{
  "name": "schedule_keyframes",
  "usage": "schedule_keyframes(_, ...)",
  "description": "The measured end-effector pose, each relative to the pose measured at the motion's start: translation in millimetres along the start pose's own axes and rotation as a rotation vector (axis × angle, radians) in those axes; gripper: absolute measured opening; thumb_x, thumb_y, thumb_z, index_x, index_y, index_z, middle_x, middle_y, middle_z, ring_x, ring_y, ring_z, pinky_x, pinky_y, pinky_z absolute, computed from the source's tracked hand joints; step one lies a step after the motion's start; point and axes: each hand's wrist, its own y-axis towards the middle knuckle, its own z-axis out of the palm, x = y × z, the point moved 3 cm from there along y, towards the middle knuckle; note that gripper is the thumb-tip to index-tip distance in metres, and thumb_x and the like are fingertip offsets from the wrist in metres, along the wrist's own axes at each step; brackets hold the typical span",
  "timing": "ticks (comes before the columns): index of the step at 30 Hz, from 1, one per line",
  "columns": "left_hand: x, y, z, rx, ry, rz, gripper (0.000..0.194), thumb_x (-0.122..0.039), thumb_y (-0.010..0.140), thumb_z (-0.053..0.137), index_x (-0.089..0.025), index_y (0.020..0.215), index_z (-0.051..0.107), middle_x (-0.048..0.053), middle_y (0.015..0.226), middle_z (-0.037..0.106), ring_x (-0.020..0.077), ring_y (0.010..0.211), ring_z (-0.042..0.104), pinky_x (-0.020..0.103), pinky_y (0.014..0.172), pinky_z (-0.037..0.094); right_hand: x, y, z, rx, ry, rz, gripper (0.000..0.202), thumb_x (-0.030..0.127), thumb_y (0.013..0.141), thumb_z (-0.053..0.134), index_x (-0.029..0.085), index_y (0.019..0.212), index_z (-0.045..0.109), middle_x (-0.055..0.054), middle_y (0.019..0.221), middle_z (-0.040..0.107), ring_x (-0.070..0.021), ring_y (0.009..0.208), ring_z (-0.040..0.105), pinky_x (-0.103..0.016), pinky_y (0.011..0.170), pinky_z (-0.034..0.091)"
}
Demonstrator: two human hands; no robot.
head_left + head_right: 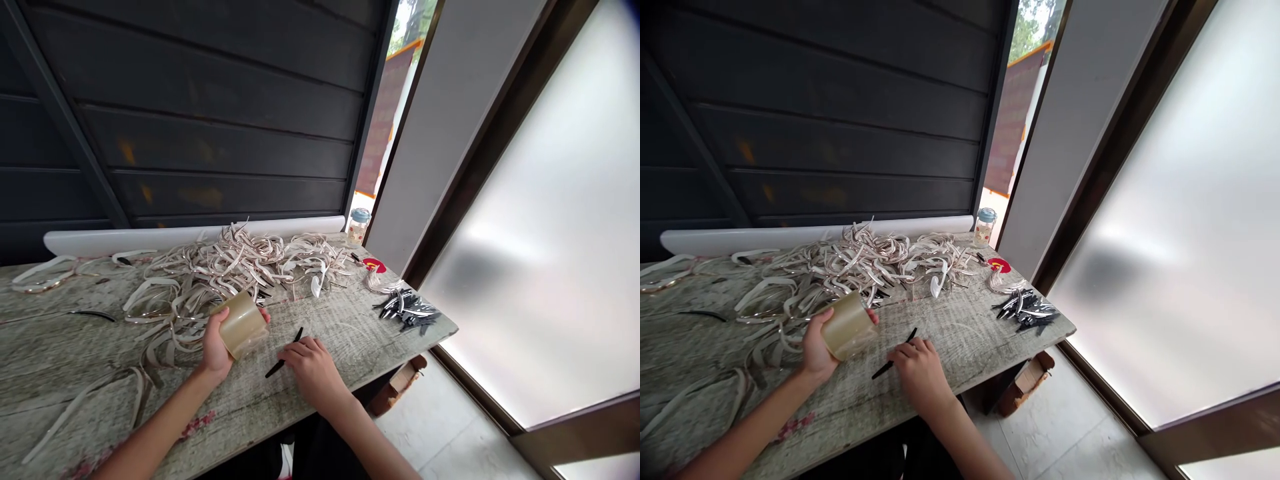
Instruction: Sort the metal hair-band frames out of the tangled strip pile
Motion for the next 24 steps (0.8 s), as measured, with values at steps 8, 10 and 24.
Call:
schedule_keyframes(8,0,2,-3.8,-0.001,0.002,0.014,0.04,-0.042,0.075,0.056,-0.01,0.094,0.071,0.014,0.081,0.076,0.0314,0.076,0.074,0.04,0.07,0.061,-6,12,-15,-0.121,0.031,-0.132,0.033,0.003,0.09,0.053,0.025,0.109,0.068,-0.003,0.099,0.07,-0.0206,0.091,0.058,-0.032,0.079,0.044)
schedule_keyframes(10,1,3,-4.1,0.002,-0.005,0.012,0.04,-0.042,0.074,0.056,-0.011,0.096,0.07,0.014,0.082,0.076,0.0318,0.075,0.073,0.041,0.069,0.061,-13,4,-28,-0.245,0.097,-0.112,0.033,0.002,0.091,0.049,0.024,0.106,0.069,-0.004,0.098,0.07,-0.0201,0.09,0.059,-0.032,0.08,0.045)
schedule_keyframes(24,2,-1,1.6,-0.028,0.003,-0.034,0.042,-0.043,0.071,0.058,-0.014,0.099,0.069,0.012,0.081,0.075,0.0341,0.076,0.073,0.043,0.067,0.059,-31,-82,-38,-0.081,0.388,0.107,0.036,0.001,0.082,0.041,0.023,0.097,0.066,-0.006,0.121,0.069,-0.0193,0.122,0.059,-0.044,0.113,0.036)
